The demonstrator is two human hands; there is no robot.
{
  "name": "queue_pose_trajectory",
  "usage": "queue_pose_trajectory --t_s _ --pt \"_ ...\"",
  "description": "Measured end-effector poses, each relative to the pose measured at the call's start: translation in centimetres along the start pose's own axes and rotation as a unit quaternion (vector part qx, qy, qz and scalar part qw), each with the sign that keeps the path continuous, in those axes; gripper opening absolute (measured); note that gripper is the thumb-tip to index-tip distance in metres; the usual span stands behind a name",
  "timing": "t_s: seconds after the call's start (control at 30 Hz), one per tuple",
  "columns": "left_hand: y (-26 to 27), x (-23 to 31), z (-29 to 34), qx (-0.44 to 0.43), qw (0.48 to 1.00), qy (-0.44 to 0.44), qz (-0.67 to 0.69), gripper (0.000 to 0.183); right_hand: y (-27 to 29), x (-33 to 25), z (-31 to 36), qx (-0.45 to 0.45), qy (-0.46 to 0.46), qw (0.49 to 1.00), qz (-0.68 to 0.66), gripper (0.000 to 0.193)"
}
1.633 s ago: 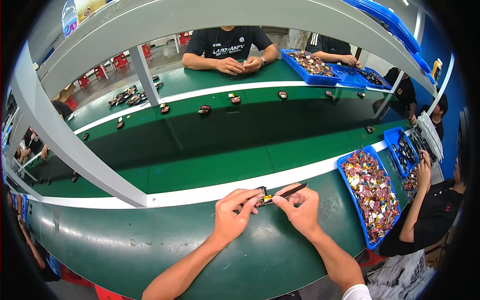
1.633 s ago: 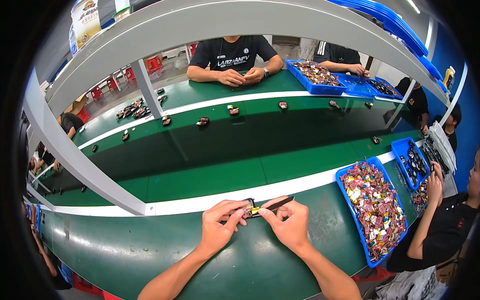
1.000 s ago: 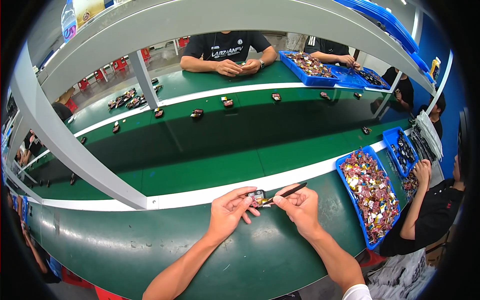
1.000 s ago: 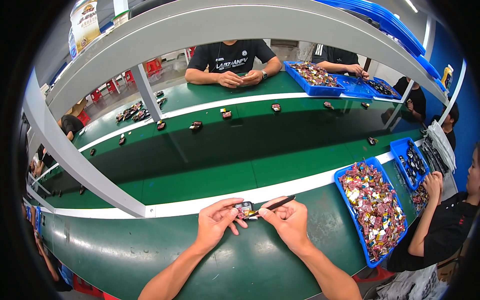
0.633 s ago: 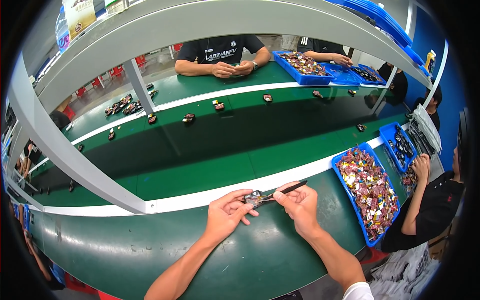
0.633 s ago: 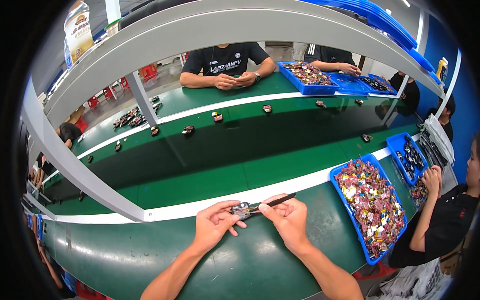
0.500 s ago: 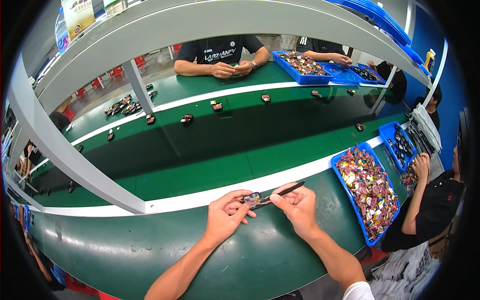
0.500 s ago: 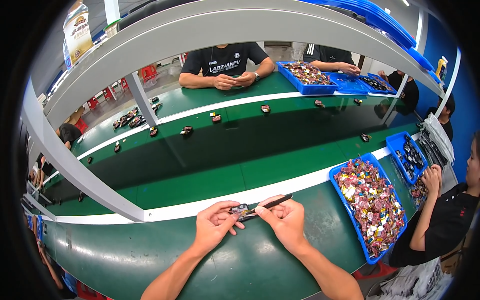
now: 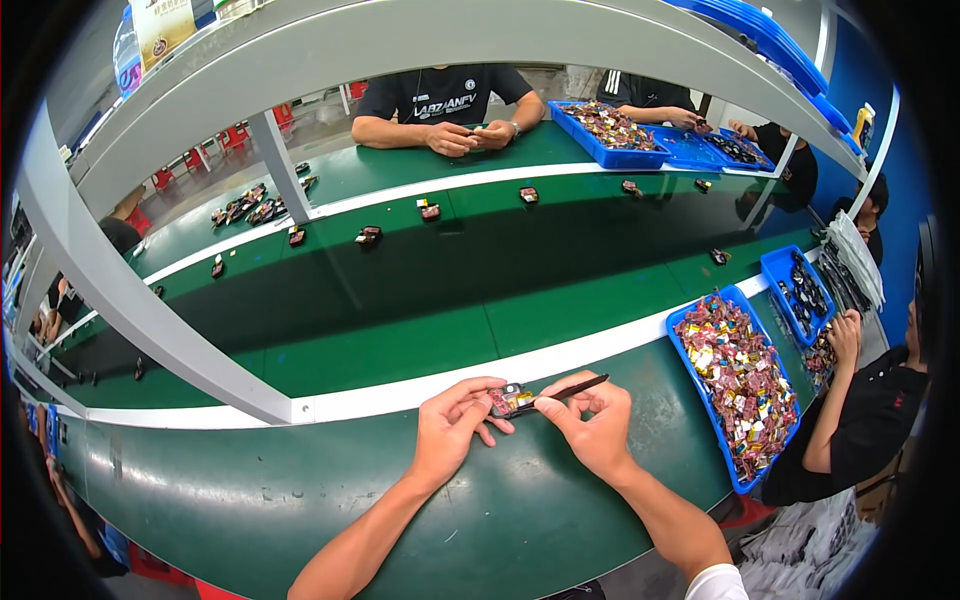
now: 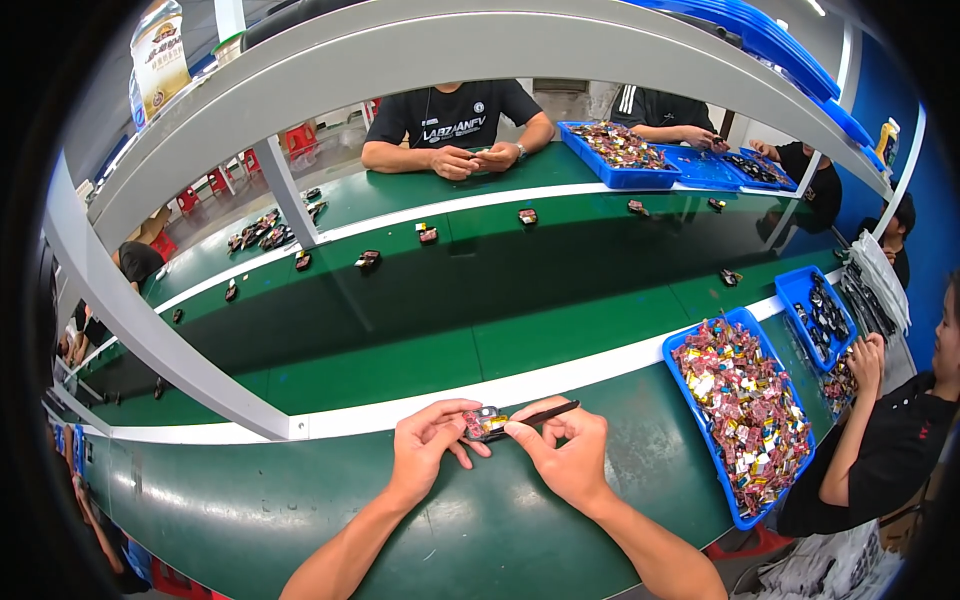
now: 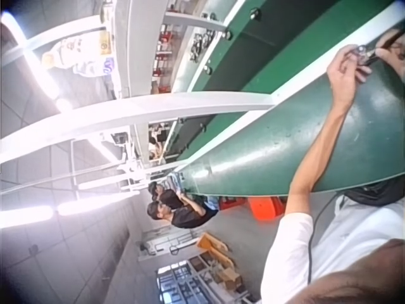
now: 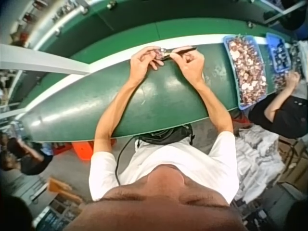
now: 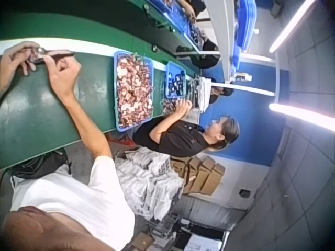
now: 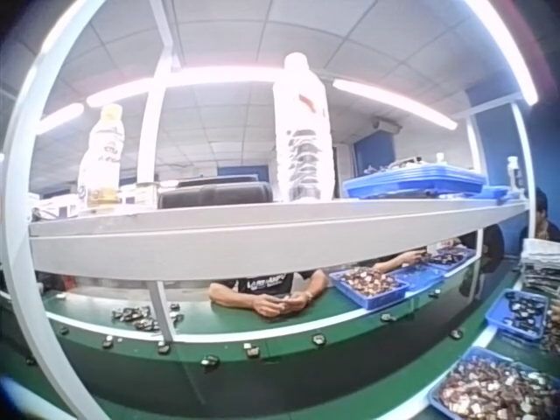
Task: Assembling and marking small toy or electronic components on a conveyor belt.
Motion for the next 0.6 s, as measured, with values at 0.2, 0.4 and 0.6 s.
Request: queue_pose_trajectory --t_s 0.2,0.4,0.6 --pt "0.0 -0.14 -0.13 -0.004 1.0 0.006 0.022 0.03 0.14 -0.13 0.09 -0.003 0.0 1.0 0.014 0.006" --pt "0.02 -0.38 -0.19 0.004 1.0 -0.015 0.003 0.03 0.03 -0.05 0.14 0.006 0.013 1.0 0.005 0.007" --pt "0.07 -0.3 -0.05 0.016 1.0 -0.01 -0.005 0.028 -0.11 -0.05 0.17 -0.005 0.002 1.0 0.004 0.006"
Point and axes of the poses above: each hand's wrist, its own z-axis away from the middle knuckle, its own y-axis out of the back of the hand, x = y × z, the point moved 7 cm from there along -z, towards the middle knuckle, and after that the axes turned 6 degrees about -x, right-handed, at the moved point
